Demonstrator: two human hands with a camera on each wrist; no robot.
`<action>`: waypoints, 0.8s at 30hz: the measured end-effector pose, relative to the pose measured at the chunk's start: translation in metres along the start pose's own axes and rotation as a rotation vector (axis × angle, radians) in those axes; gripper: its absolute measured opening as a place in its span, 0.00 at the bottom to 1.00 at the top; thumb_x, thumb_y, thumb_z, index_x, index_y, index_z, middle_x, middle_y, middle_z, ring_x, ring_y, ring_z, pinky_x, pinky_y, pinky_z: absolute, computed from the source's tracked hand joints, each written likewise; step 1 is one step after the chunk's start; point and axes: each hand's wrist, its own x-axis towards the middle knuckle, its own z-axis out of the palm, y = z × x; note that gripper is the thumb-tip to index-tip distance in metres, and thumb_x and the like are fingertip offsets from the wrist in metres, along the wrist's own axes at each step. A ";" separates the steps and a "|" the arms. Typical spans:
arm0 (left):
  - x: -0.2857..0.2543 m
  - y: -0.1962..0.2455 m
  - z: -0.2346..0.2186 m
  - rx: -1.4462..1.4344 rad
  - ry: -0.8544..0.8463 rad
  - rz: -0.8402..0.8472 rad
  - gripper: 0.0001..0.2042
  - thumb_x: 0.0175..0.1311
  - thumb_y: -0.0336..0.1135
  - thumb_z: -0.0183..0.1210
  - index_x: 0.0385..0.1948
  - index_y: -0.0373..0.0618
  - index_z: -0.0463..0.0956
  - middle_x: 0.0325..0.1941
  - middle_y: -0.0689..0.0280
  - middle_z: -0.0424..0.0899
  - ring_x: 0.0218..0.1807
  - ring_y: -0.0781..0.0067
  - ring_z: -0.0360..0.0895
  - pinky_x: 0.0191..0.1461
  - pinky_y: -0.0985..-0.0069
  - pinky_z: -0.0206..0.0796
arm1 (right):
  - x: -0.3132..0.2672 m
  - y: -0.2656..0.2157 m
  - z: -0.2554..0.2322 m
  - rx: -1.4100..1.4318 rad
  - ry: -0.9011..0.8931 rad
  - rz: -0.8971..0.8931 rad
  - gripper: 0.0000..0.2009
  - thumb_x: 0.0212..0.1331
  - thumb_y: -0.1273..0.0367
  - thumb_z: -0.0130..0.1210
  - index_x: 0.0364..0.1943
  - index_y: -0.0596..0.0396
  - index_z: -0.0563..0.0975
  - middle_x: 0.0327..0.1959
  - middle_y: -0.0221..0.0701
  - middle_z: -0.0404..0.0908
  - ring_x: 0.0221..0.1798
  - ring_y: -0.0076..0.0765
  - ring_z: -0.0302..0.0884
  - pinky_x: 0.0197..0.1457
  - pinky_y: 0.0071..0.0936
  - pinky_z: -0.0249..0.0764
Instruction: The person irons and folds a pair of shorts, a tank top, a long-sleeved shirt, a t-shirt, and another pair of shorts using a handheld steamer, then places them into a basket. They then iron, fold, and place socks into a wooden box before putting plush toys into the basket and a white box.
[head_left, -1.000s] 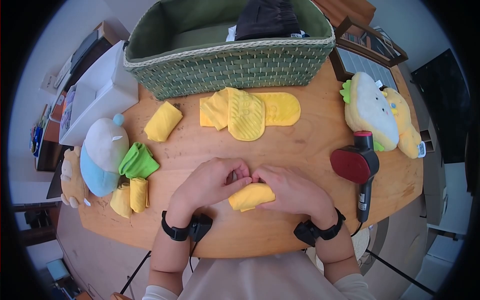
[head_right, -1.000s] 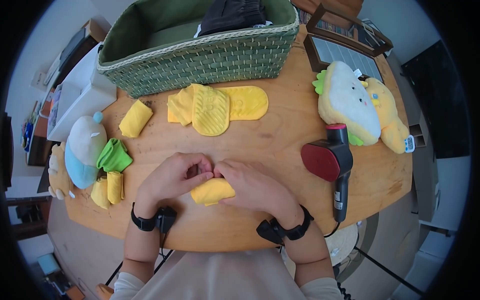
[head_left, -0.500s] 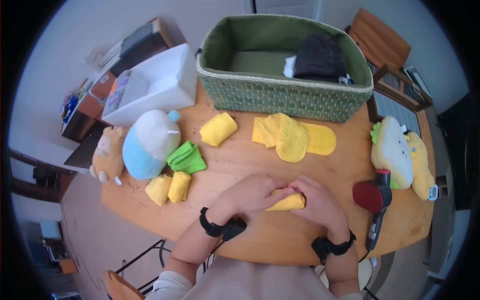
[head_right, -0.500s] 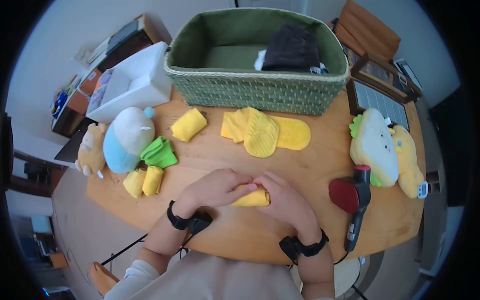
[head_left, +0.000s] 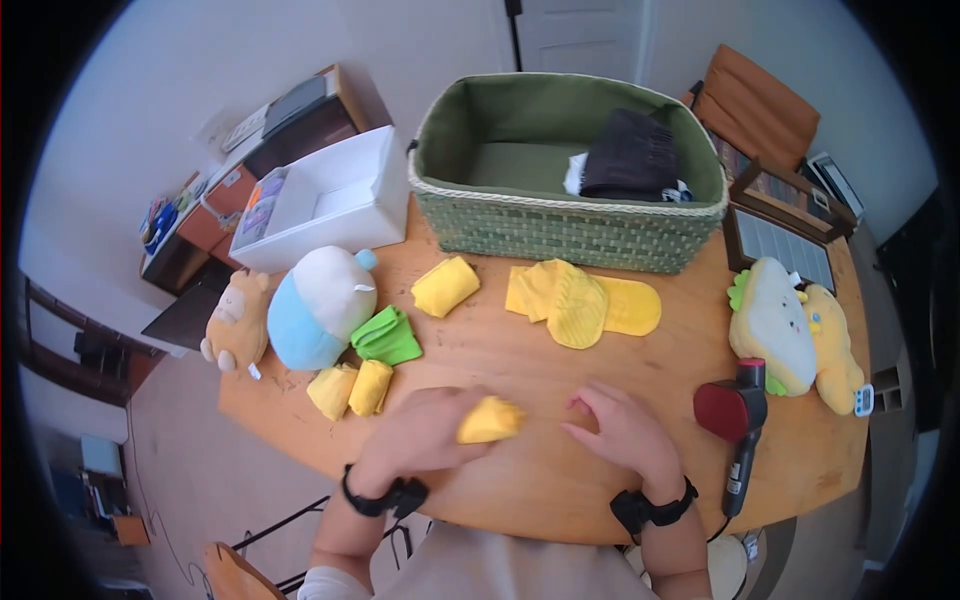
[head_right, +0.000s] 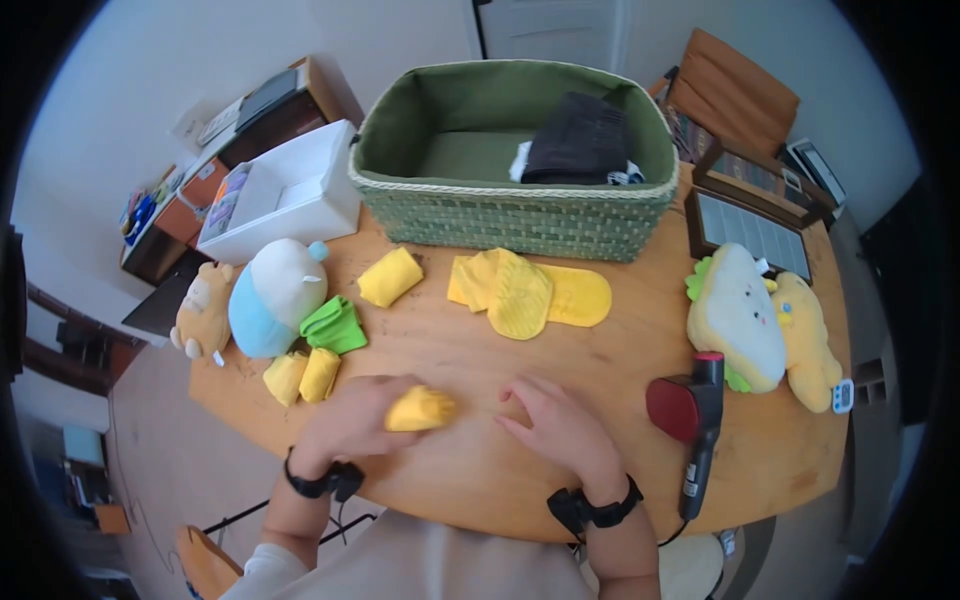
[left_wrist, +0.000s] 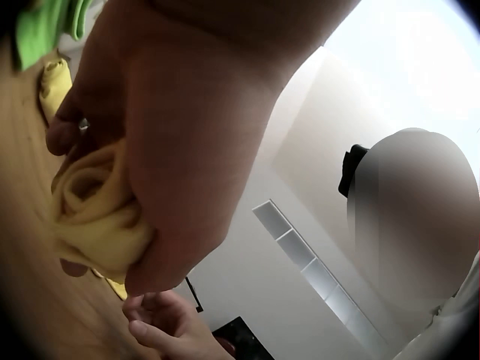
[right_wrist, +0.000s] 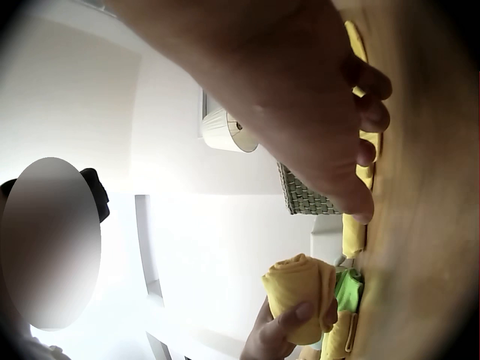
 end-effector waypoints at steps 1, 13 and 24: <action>-0.017 -0.006 -0.005 -0.048 0.069 -0.067 0.25 0.57 0.44 0.68 0.53 0.42 0.75 0.43 0.49 0.86 0.47 0.43 0.82 0.53 0.57 0.74 | -0.001 0.003 0.000 -0.004 0.001 -0.003 0.15 0.58 0.65 0.67 0.43 0.55 0.76 0.40 0.39 0.81 0.44 0.47 0.82 0.48 0.38 0.78; -0.112 -0.097 0.083 0.299 0.885 -0.586 0.32 0.60 0.37 0.70 0.63 0.38 0.63 0.59 0.46 0.72 0.61 0.41 0.70 0.64 0.53 0.65 | 0.000 0.012 0.004 -0.080 -0.078 0.091 0.13 0.63 0.65 0.61 0.45 0.56 0.73 0.47 0.40 0.80 0.51 0.54 0.78 0.54 0.42 0.76; -0.109 -0.090 0.064 0.410 0.893 -0.558 0.42 0.56 0.46 0.72 0.68 0.37 0.58 0.69 0.47 0.63 0.72 0.40 0.58 0.74 0.49 0.52 | 0.024 0.013 0.029 -0.577 0.181 0.028 0.21 0.61 0.73 0.55 0.60 0.56 0.74 0.67 0.41 0.66 0.64 0.50 0.69 0.62 0.46 0.69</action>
